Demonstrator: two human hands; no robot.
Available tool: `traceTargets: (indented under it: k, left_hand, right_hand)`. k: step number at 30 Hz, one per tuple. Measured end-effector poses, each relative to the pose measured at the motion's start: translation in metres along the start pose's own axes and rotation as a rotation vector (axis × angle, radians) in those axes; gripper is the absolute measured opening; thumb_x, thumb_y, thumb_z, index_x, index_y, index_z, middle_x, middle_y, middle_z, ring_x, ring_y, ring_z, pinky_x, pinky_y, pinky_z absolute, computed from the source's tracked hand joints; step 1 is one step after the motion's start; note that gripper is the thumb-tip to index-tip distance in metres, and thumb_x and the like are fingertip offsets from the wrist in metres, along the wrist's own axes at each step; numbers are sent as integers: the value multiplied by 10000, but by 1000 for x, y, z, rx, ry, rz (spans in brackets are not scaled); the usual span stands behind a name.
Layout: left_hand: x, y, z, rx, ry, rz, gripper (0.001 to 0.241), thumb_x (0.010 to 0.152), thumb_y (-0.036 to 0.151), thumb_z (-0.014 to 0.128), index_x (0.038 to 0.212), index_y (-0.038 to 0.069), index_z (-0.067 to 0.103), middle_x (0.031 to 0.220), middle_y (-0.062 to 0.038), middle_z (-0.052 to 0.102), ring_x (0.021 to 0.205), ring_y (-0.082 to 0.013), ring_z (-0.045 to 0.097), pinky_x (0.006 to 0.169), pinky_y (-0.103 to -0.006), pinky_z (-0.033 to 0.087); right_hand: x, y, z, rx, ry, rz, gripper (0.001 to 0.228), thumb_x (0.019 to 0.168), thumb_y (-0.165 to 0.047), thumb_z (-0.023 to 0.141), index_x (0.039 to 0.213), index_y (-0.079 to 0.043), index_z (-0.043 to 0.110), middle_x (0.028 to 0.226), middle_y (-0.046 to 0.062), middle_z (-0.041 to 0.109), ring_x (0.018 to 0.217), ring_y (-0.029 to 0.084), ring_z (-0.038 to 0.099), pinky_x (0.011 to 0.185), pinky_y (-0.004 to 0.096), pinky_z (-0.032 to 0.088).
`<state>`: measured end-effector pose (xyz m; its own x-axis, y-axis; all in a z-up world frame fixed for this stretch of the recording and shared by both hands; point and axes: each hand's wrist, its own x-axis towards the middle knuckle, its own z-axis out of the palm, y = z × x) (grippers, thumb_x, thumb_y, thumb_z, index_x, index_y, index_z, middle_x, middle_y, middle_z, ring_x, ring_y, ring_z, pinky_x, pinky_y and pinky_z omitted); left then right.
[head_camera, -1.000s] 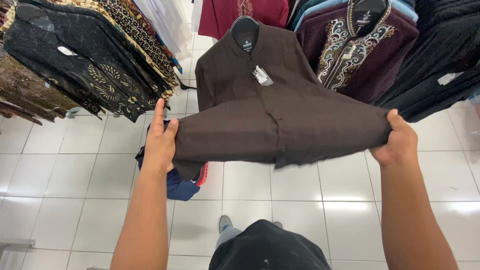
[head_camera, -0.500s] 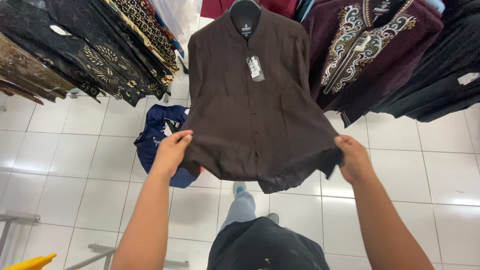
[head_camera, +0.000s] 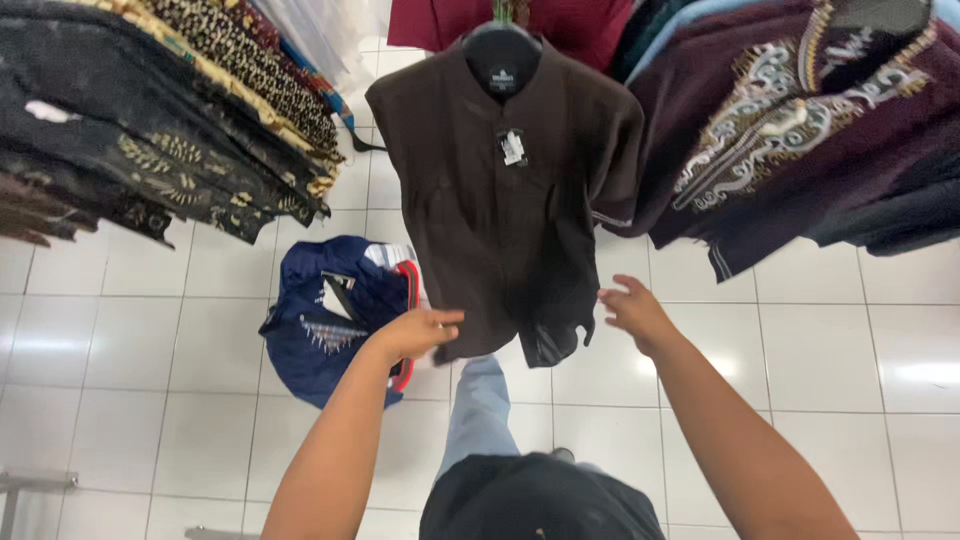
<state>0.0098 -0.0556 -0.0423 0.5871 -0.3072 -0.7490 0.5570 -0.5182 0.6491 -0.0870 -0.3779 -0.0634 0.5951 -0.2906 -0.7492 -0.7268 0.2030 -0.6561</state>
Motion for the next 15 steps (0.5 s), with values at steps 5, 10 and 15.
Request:
traceTargets:
  k: [5,10,15]
  left_hand:
    - [128,24,-94,655,353,287,295,889,326,503,1065,163,676,1022,-143,677,1027,-350,614,884,-456,486]
    - [133,186,-159,365,485,516,605,803,95,678,1310,21,357,1327,-277,383,1276,-459,325,1032,-572,296]
    - [196,219,-187,519,280,353,336,920,172,522,1254,136,540,1191,-109,575,1151,-319,529,938,-487,445]
  right_hand:
    - [121,-59,-2,-218,250,-830,360,814,-28,706,1061,25,450,969,192,441,960,347,498,862,417,423]
    - [113,-198,23,-494,394,-646,727,771,-119,754,1365,9,354,1319,282,435,1261,431,378,1040,531,316]
    - [182,-198,2,-354,334,-581,638,882,-58,665,1406,-90,302,806,81,538,818,225,559,828,346,434]
